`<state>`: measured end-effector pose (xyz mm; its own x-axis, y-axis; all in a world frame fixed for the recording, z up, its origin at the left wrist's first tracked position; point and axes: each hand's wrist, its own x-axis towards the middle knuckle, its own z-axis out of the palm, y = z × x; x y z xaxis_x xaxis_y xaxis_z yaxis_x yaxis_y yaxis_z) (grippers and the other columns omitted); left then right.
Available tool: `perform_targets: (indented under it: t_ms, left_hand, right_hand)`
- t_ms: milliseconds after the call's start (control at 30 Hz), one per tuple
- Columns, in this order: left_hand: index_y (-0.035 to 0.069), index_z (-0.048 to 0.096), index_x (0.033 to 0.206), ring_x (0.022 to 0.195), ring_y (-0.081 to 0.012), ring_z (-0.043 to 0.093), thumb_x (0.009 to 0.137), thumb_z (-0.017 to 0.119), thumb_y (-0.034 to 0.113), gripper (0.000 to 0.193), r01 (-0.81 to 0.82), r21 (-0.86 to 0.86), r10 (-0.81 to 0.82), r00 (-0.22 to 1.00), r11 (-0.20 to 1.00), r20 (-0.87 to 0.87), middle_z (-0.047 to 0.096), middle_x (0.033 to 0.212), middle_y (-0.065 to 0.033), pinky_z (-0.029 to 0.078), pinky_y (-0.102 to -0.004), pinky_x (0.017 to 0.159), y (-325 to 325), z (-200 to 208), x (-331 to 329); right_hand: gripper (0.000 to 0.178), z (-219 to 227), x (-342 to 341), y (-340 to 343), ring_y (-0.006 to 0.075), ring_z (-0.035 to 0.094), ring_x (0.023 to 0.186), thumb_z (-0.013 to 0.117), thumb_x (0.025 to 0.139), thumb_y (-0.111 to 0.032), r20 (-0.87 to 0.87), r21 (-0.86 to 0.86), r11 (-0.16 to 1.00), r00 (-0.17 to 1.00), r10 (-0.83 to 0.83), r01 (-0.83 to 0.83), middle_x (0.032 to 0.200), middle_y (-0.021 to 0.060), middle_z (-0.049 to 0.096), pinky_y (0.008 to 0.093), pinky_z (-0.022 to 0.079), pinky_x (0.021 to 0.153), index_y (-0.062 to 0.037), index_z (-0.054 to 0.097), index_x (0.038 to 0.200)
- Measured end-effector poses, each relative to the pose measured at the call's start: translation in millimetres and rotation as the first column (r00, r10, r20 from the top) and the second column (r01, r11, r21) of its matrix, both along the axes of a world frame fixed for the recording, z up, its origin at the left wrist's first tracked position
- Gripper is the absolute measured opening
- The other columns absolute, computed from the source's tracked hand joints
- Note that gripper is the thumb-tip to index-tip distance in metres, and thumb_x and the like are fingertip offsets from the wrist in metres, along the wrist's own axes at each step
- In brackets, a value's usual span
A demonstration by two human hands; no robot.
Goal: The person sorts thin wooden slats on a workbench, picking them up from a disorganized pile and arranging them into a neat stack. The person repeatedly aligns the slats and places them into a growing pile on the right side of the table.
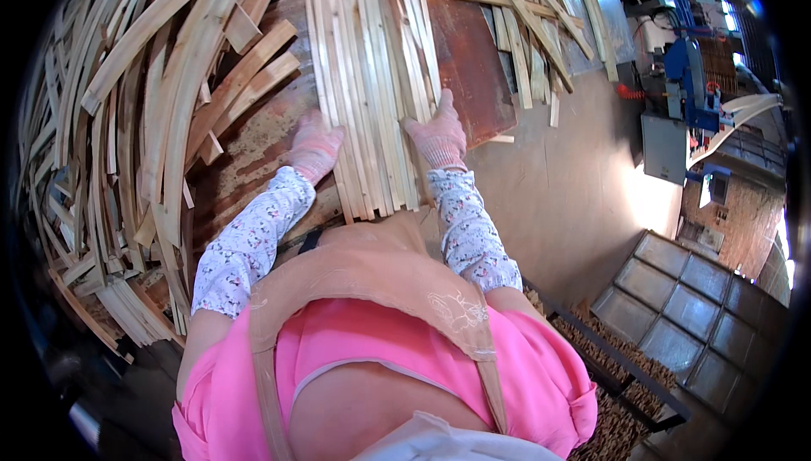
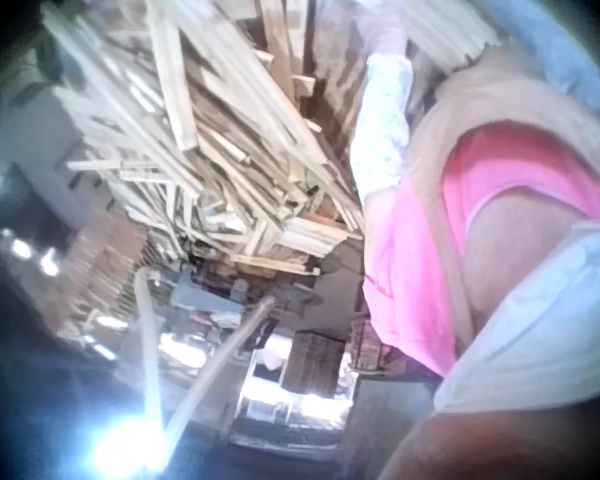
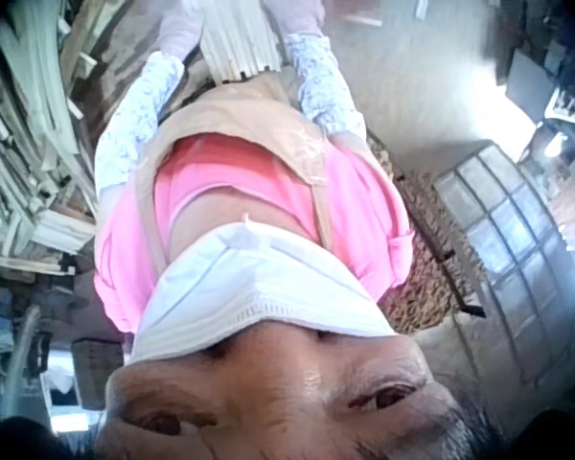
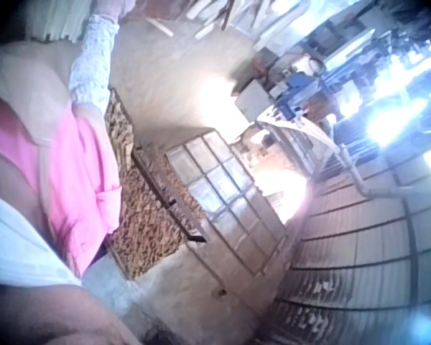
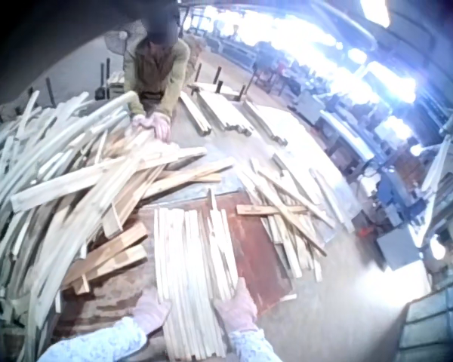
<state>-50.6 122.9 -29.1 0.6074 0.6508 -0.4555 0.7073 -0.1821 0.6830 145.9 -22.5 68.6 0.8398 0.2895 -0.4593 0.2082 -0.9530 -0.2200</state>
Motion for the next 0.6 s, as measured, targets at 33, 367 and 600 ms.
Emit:
perform_targets:
  t_ms: [33, 367, 600]
  left_hand:
    - [-0.003, 0.052, 0.144, 0.132, -0.0502, 0.054, 0.094, 0.065, 0.041, 0.068, 0.027, -0.008, -0.027, 1.0, 1.0, -0.008, 0.05, 0.146, -0.0349, 0.042, -0.0501, 0.117, -4, 5, 9]
    - [0.0, 0.048, 0.151, 0.143, -0.0456, 0.049, 0.096, 0.064, 0.036, 0.068, 0.076, -0.116, -0.088, 0.992, 0.99, -0.093, 0.051, 0.152, -0.0326, 0.039, -0.0522, 0.122, -60, 29, 88]
    - [0.005, 0.052, 0.152, 0.135, -0.0346, 0.054, 0.093, 0.071, 0.044, 0.073, -0.044, 0.846, 0.036, 0.999, 0.532, 0.03, 0.055, 0.149, -0.017, 0.041, -0.0474, 0.117, 17, 126, -33]
  right_hand:
    - [0.097, 0, 3, -5, 0.0423, 0.061, 0.133, 0.085, 0.076, -0.042, 0.027, 0.018, 1.0, 1.0, -0.013, 0.012, 0.15, 0.0228, 0.057, 0.0515, 0.051, 0.109, -0.0115, 0.039, 0.156]
    - [0.11, -24, 101, -64, 0.044, 0.058, 0.135, 0.083, 0.075, -0.047, 0.151, 0.063, 0.993, 0.984, 0.09, -0.101, 0.151, 0.0255, 0.057, 0.0503, 0.047, 0.113, -0.0109, 0.033, 0.165]
    - [0.101, -7, 117, -72, 0.0461, 0.057, 0.138, 0.063, 0.089, -0.067, 0.038, -0.003, 0.99, 0.989, 0.142, -0.142, 0.152, 0.0266, 0.057, 0.0521, 0.044, 0.114, -0.0138, 0.028, 0.168]
